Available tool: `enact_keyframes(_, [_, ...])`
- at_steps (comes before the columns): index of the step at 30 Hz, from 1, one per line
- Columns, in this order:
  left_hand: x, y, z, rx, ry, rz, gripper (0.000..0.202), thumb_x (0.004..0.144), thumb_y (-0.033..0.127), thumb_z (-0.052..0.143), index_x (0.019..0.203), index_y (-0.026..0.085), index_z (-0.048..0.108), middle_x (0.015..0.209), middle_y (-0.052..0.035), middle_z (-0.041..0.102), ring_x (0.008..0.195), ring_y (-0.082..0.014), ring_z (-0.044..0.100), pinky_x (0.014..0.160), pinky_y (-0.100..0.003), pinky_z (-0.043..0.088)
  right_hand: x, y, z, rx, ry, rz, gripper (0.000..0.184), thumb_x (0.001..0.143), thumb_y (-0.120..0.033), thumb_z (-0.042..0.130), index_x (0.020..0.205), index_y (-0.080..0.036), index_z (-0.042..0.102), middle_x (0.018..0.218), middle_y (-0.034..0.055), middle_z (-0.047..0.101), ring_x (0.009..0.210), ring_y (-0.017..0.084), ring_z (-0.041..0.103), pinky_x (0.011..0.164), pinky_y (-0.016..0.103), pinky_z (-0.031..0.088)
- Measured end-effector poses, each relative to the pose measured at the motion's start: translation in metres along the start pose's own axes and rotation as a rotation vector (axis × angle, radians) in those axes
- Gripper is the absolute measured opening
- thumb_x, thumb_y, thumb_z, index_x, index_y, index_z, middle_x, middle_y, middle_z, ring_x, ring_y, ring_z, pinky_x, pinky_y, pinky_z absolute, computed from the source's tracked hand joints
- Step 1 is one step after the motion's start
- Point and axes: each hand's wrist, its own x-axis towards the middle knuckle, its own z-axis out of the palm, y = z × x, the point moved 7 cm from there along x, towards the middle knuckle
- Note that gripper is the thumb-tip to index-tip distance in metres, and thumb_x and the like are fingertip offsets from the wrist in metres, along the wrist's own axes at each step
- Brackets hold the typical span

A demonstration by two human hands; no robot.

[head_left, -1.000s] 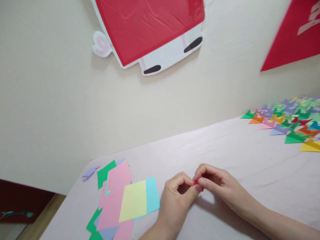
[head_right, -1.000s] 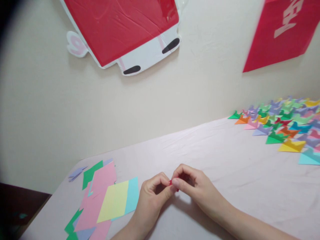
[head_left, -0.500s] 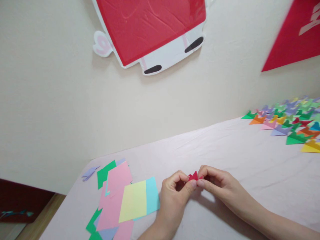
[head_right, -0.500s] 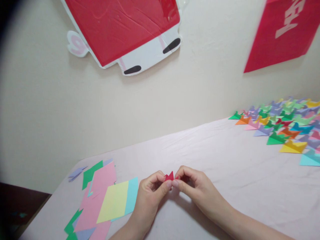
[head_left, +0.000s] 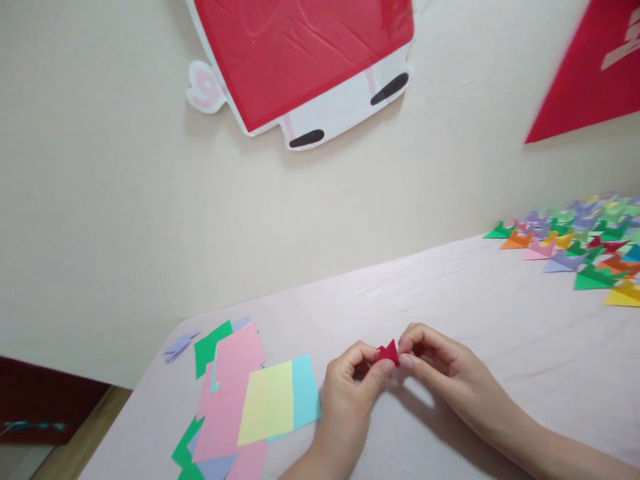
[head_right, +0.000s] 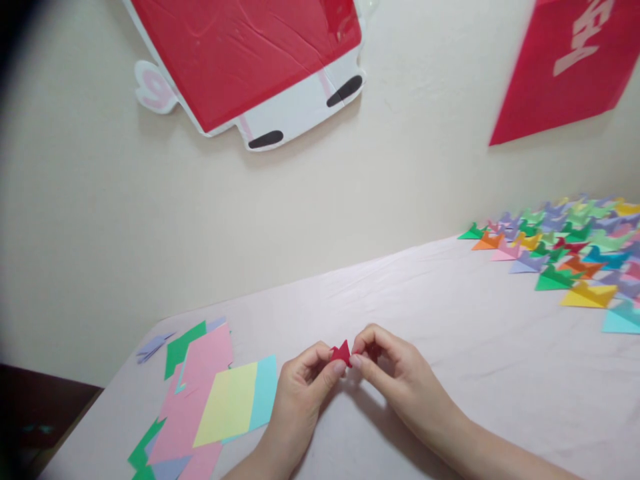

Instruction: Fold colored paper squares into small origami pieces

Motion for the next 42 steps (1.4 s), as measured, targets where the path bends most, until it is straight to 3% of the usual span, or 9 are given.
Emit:
enact_keyframes(12, [-0.002, 0.008, 0.002, 0.085, -0.032, 0.084, 0.012, 0.084, 0.029, 0.067, 0.081, 0.019, 0.074, 0.081, -0.002, 0.067, 0.08, -0.0177, 0.058, 0.074, -0.025, 0.043, 0.0, -0.012, -0.004, -0.056, 0.027, -0.056, 0.03, 0.093, -0.045, 0.052, 0.076, -0.022, 0.062, 0.073, 0.0006, 0.061, 0.072, 0.017, 0.059, 0.069, 0.028, 0.048])
enact_keyframes(20, [-0.001, 0.009, 0.001, 0.05, -0.046, 0.104, 0.015, 0.087, 0.029, 0.062, 0.09, 0.019, 0.074, 0.088, -0.0042, 0.069, 0.085, -0.0195, 0.061, 0.077, -0.027, 0.045, 0.003, -0.007, -0.001, -0.1, -0.005, -0.09, 0.019, 0.089, -0.038, 0.062, 0.082, -0.022, 0.069, 0.078, 0.001, 0.062, 0.073, 0.017, 0.06, 0.069, 0.028, 0.047])
enact_keyframes(28, [-0.003, 0.012, 0.002, 0.142, -0.062, 0.115, 0.033, 0.095, 0.043, 0.054, 0.083, 0.018, 0.072, 0.081, -0.0031, 0.066, 0.08, -0.0178, 0.058, 0.074, -0.026, 0.043, 0.001, -0.014, -0.004, -0.185, 0.048, -0.138, 0.019, 0.089, -0.034, 0.061, 0.076, -0.022, 0.066, 0.074, 0.0012, 0.061, 0.068, 0.017, 0.058, 0.063, 0.028, 0.046])
enact_keyframes(33, [-0.006, 0.012, 0.004, 0.188, -0.052, 0.134, 0.015, 0.088, 0.03, 0.063, 0.082, 0.018, 0.071, 0.084, -0.0032, 0.066, 0.081, -0.0181, 0.059, 0.075, -0.025, 0.044, 0.001, -0.012, -0.001, -0.25, 0.035, -0.172, 0.016, 0.089, -0.033, 0.061, 0.076, -0.023, 0.063, 0.074, 0.0016, 0.06, 0.071, 0.018, 0.056, 0.065, 0.029, 0.045])
enact_keyframes(42, [-0.002, 0.011, 0.003, 0.263, -0.007, 0.139, 0.021, 0.09, 0.025, 0.055, 0.08, 0.02, 0.072, 0.079, -0.0009, 0.064, 0.077, -0.0169, 0.057, 0.071, -0.025, 0.041, -0.002, -0.018, 0.002, -0.363, 0.023, -0.265, 0.013, 0.091, -0.023, 0.056, 0.078, -0.023, 0.06, 0.077, 0.0018, 0.058, 0.077, 0.019, 0.056, 0.07, 0.03, 0.044])
